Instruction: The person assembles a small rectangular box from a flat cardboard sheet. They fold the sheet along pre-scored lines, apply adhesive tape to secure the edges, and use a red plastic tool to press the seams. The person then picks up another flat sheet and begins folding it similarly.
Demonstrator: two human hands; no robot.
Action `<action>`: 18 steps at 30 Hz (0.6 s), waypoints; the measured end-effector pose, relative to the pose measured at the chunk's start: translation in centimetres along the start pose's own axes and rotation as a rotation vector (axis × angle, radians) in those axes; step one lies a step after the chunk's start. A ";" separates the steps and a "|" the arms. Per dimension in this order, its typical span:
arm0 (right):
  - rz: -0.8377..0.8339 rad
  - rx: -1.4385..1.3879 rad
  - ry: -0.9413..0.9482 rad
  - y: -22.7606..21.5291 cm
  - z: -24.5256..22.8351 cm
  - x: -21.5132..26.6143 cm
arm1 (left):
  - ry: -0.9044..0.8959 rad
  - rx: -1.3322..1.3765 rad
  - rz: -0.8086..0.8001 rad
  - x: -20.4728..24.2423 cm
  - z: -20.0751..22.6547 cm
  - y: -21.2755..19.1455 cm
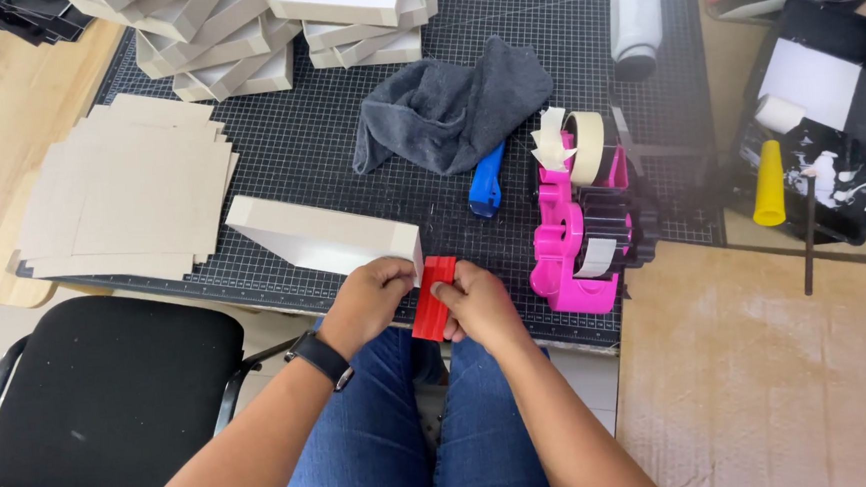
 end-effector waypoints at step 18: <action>-0.015 0.053 0.021 -0.1 0.0 0.3 | 0.006 -0.015 0.014 0.3 0.1 -0.3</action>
Point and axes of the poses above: each hand's wrist, its own x-axis away from the middle knuckle, its own y-axis out of the palm, z = x × y, the point moved 8 cm from there along -x, towards the middle knuckle, and after that the axes turned 1 degree about z, right-handed, at the moved point
